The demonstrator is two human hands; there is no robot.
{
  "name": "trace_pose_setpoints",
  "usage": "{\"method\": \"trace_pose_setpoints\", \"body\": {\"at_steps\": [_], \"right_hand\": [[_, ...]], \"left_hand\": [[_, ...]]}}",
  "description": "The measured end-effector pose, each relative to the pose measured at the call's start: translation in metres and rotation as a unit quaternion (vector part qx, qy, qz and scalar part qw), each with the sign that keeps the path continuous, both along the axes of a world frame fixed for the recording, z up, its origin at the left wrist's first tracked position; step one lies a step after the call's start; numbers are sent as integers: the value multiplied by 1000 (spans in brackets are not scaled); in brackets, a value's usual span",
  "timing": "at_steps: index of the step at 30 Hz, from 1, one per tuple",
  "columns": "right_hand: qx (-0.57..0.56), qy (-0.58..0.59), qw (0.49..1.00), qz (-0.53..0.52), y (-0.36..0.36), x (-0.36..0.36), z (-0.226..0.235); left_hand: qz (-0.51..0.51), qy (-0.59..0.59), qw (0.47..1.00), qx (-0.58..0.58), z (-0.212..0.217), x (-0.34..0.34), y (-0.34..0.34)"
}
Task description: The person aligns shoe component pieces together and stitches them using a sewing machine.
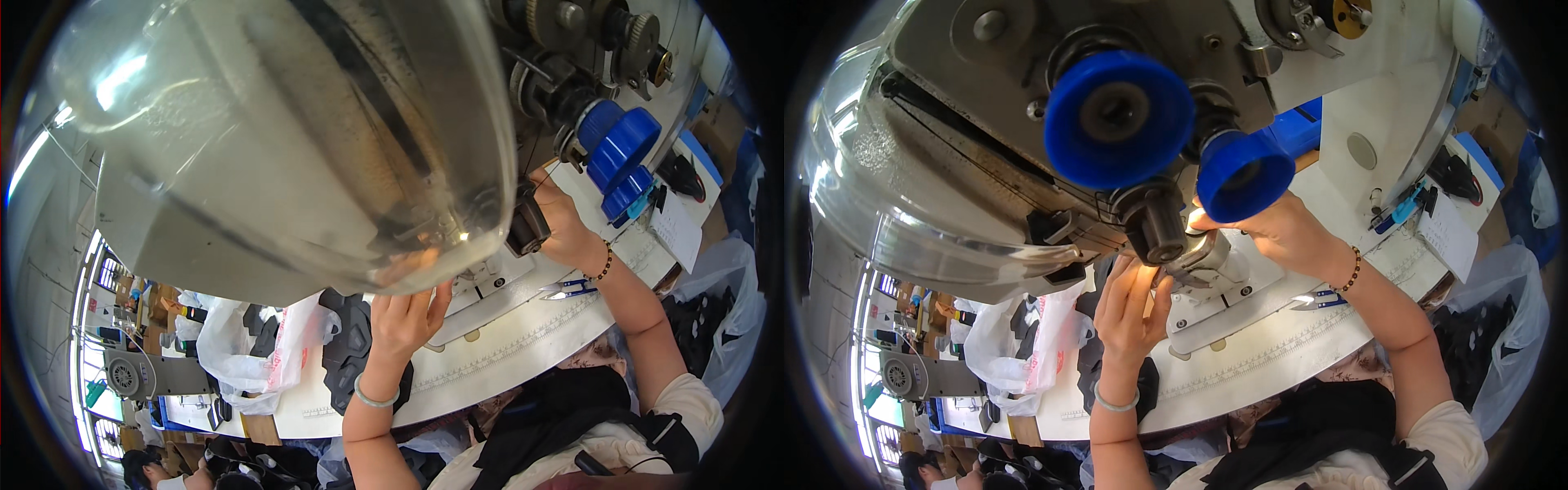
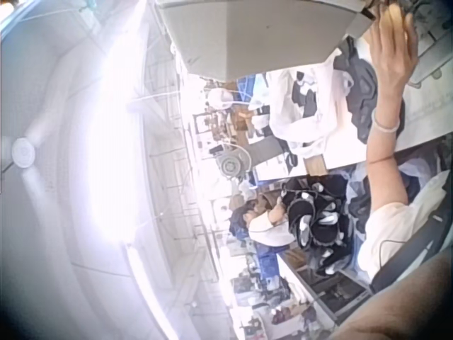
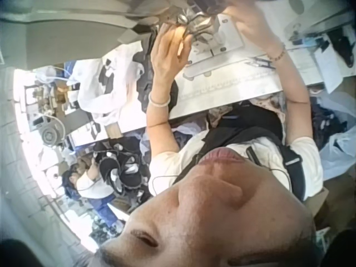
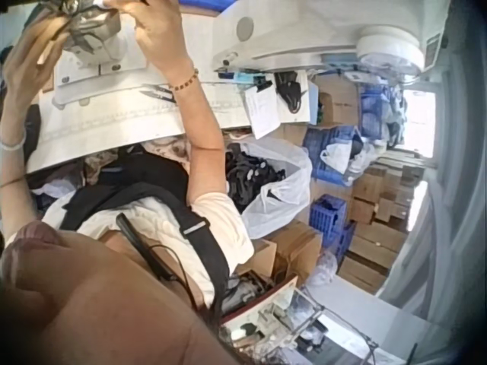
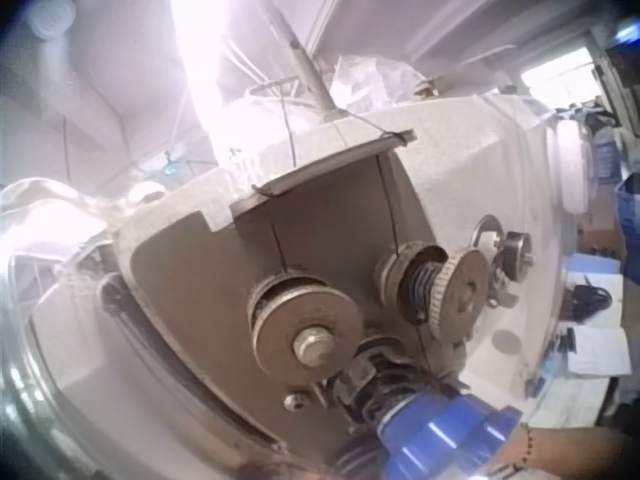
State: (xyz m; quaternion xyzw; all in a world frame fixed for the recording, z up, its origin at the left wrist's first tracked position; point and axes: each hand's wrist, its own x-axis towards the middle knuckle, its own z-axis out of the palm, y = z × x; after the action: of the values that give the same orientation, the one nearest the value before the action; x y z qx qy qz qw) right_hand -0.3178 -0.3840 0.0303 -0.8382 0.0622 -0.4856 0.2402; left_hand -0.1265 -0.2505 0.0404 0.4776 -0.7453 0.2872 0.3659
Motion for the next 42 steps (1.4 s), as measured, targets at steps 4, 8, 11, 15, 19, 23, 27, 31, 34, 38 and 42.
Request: {"method": "trace_pose_setpoints", "body": {"at_steps": [4, 8, 11, 15, 19, 23, 27, 31, 34, 38, 42], "right_hand": [[34, -37, 999, 20, 1, 2, 2], [45, -31, 998, 19, 0, 0, 1], [-3, -25, 999, -29, -1, 1, 0], [10, -24, 999, -46, 3, 1, 4], [-39, -32, 997, -58, 3, -2, 5], [-69, -1, 997, -22, -5, -11, 9], [-55, -21, 998, -37, -4, -5, 0], [-77, -46, 974, -207, -1, -14, -2], [-133, -49, 950, -276, 14, -33, 6], [-161, 14, 941, -298, 70, -58, -25], [-56, 230, 951, -200, 128, -74, -47]], "left_hand": [[-3, 6, 1000, 7, -2, 0, 0], [18, -2, 1000, 1, -2, 0, 1], [6, 9, 1000, 3, -2, -1, -1], [12, 23, 1000, 7, -3, -1, 0], [-8, 22, 1000, -11, -5, 1, -3], [-10, 32, 999, -12, -6, 7, -3], [22, 26, 999, -35, -8, 2, 2], [-19, 50, 998, -32, -22, -22, 27], [-127, 265, 929, 224, -20, -62, 28], [-276, 762, 477, 341, -12, -107, -5], [-348, 748, 428, 369, -43, -106, -30]]}}
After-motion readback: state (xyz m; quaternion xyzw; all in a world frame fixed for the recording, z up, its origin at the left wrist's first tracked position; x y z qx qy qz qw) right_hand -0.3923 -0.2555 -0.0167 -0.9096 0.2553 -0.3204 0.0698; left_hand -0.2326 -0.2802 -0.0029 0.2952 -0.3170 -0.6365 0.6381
